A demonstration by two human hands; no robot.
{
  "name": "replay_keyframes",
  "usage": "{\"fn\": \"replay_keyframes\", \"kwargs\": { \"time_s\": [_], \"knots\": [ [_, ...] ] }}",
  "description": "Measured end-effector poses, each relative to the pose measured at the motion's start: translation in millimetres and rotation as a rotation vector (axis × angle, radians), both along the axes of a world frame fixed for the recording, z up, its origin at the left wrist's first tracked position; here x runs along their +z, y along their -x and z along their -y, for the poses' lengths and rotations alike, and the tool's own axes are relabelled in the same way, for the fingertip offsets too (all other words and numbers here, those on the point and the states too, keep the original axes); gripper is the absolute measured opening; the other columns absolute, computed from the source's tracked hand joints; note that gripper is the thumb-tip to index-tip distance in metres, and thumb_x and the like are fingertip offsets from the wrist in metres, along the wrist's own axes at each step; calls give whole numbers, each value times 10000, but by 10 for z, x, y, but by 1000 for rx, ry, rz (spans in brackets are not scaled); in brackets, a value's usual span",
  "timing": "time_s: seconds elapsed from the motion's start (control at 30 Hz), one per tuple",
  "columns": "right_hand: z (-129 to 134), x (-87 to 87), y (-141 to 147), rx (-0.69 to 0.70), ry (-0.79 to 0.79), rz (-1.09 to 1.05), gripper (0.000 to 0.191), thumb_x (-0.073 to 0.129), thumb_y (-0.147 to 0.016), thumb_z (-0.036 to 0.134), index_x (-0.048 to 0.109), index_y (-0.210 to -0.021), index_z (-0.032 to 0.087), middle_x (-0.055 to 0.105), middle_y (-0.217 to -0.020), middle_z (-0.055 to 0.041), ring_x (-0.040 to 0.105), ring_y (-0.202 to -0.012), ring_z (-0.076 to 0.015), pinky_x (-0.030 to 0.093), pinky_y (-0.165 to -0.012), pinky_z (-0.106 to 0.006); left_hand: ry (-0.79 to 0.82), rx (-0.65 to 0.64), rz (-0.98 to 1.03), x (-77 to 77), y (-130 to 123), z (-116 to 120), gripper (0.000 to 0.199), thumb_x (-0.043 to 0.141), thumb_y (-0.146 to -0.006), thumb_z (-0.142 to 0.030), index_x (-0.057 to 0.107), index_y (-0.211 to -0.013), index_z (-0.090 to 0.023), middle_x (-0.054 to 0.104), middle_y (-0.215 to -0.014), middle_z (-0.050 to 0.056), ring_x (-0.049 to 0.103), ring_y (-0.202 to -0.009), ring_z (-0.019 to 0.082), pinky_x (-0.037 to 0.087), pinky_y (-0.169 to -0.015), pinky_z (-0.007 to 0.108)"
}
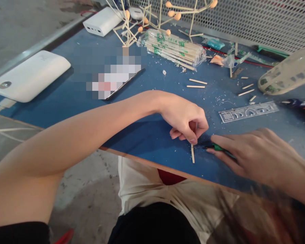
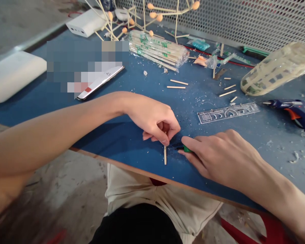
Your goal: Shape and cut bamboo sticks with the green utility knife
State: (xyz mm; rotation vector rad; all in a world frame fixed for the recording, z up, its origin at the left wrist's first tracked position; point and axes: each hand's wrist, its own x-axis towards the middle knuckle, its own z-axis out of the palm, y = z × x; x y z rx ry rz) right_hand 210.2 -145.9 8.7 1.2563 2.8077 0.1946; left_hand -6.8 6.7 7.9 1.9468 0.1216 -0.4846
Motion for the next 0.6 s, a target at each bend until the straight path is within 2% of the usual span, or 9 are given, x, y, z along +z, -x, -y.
{"fn": "replay_keyframes", "kwargs": {
  "time_s": [0.3,0.6],
  "knots": [
    [-16,80,16,-9,87,13,265,377,-1063,415,486,-853,296,553,-548,91,547,-399,-196,184,-491,-321,41,24,0,-21,-11,1,157,703,-853,-370,698,-858,-214,711,-683,-18,640,-578,123,485,-662,267],
    [-9,107,8,-50,91,34,302,382,-1057,448,532,-846,291,583,-538,84,545,-398,-191,163,-496,-327,29,-13,15,-24,-13,-6,167,654,-893,-367,656,-854,-205,701,-699,-17,655,-594,129,482,-642,267]
  ]
}}
